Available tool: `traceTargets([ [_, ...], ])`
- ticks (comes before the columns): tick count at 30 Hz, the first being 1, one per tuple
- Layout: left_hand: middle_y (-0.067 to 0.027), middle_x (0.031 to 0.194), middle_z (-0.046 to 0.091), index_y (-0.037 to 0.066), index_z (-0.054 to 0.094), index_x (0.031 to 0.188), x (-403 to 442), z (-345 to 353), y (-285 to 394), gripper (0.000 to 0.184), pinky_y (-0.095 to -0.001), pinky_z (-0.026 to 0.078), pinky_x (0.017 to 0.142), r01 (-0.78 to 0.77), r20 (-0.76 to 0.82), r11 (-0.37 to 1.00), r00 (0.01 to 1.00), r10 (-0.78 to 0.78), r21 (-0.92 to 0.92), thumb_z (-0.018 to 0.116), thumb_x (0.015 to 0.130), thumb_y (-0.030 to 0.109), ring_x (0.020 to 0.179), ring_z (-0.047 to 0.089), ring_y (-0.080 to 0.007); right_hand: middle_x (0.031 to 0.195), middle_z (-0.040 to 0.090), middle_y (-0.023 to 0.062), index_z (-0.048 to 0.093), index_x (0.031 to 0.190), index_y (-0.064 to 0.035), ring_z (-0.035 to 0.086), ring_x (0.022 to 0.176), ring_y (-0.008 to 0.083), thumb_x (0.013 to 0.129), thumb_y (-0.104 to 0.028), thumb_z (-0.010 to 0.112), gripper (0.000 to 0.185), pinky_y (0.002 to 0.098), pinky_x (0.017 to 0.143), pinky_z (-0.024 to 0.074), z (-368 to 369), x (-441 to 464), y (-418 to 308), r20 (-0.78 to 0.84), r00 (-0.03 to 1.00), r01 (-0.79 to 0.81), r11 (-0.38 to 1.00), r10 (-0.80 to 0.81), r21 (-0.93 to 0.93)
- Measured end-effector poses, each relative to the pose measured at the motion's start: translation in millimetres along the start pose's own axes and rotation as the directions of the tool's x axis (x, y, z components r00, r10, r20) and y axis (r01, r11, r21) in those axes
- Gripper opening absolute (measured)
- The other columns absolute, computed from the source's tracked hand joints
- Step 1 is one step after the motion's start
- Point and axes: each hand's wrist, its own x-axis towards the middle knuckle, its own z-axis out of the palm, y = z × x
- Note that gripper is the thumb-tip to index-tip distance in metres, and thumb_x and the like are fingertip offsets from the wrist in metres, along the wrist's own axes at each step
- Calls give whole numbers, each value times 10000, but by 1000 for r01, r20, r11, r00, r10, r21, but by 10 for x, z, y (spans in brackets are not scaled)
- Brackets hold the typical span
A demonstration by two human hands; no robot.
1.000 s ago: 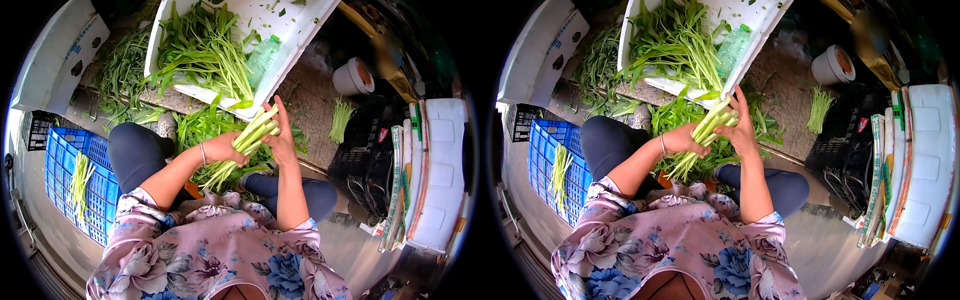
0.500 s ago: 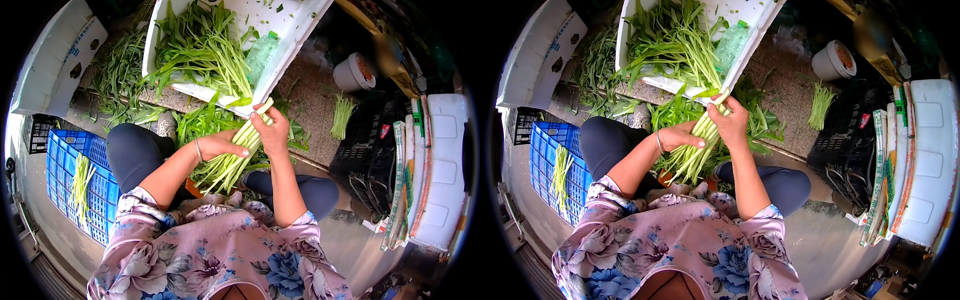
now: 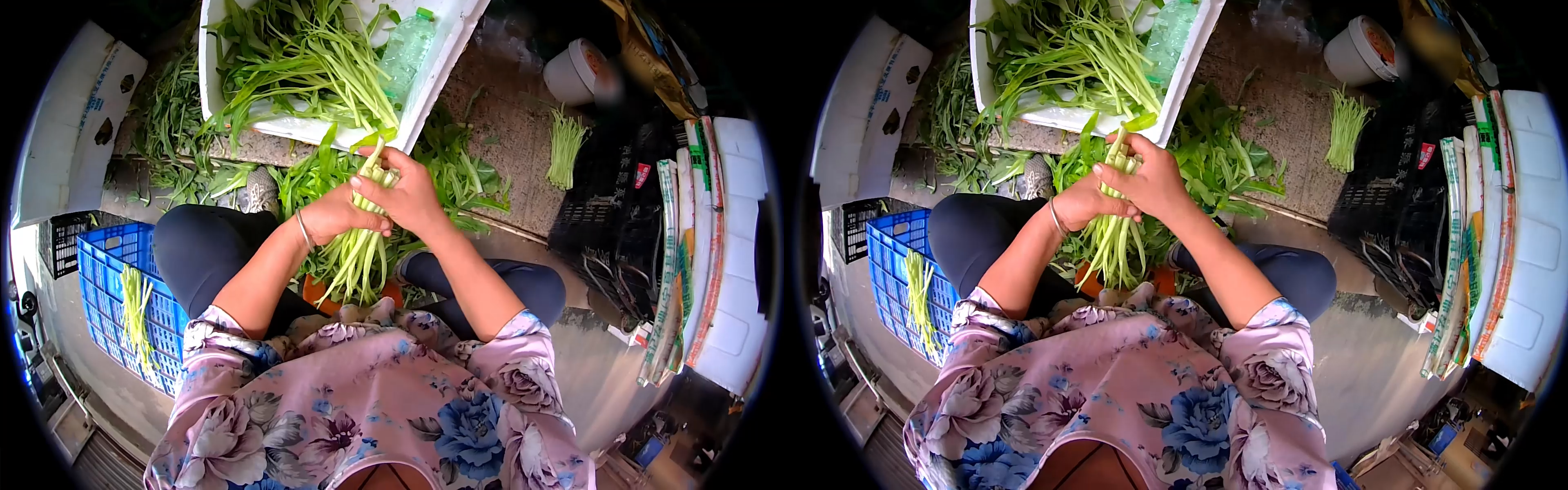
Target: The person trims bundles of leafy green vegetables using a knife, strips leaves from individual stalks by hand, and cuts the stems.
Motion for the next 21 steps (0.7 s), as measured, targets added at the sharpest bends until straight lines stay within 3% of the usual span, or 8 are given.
traceTargets([
  [3,-87,816,606,-14,517,1037,7,4,99,343,-279,488,711,-47,-96,999,994,47,1,638,716,-10,748,609,-174,938,618,107,590,1027,-23,586,807,144,741,-325,673,424,273,681,495,-438,78,-146,66,984,-168,984,164,58],
  [5,-77,802,602,-8,528,990,-26,31,213,320,-272,472,727,-94,-190,995,977,95,15,653,696,2,757,602,-168,926,618,93,591,1012,-25,582,777,131,780,-325,631,382,255,606,487,-957,120,-127,110,900,-392,893,423,-221],
  [10,-64,794,595,8,543,926,-102,-32,308,276,-302,464,740,-165,-188,978,964,187,125,652,672,14,764,595,-186,777,640,88,628,828,-20,590,600,172,776,-205,565,202,315,476,470,-1738,-81,1361,-5,305,-491,152,952,-858],
  [12,-64,783,585,18,524,914,-111,-65,317,285,-330,459,765,-177,-196,981,962,191,84,659,664,22,780,588,-205,822,647,130,638,839,-5,623,677,245,749,-175,545,214,360,542,493,-1646,-272,1630,-64,266,-523,88,962,-847],
  [14,-61,785,576,31,512,900,-103,-107,336,288,-344,455,776,-198,-180,976,960,212,92,666,657,25,793,583,-211,916,635,177,642,876,6,622,793,318,746,-167,557,233,379,670,496,-1730,-521,2433,-127,585,-319,84,801,-944],
  [15,-58,787,567,43,501,886,-124,-136,349,293,-358,452,786,-229,-168,969,955,243,95,673,650,28,806,578,-216,998,600,212,640,901,10,591,880,356,760,-167,559,240,363,758,470,-1667,-544,2545,-224,618,-412,68,754,-909],
  [19,-44,796,531,70,477,833,-172,-198,388,291,-374,454,791,-308,-154,951,938,310,39,684,634,18,830,566,-221,905,625,180,624,889,52,610,809,305,765,-213,608,293,398,708,458,-1240,-475,2799,-437,392,-831,108,809,-546],
  [21,-54,801,530,69,472,825,-167,-226,390,282,-375,459,787,-318,-146,948,937,317,16,678,639,15,827,567,-225,1040,597,183,611,1028,-64,563,977,330,719,-314,659,401,400,804,454,-1054,-504,2744,-428,355,-842,85,831,-533],
])
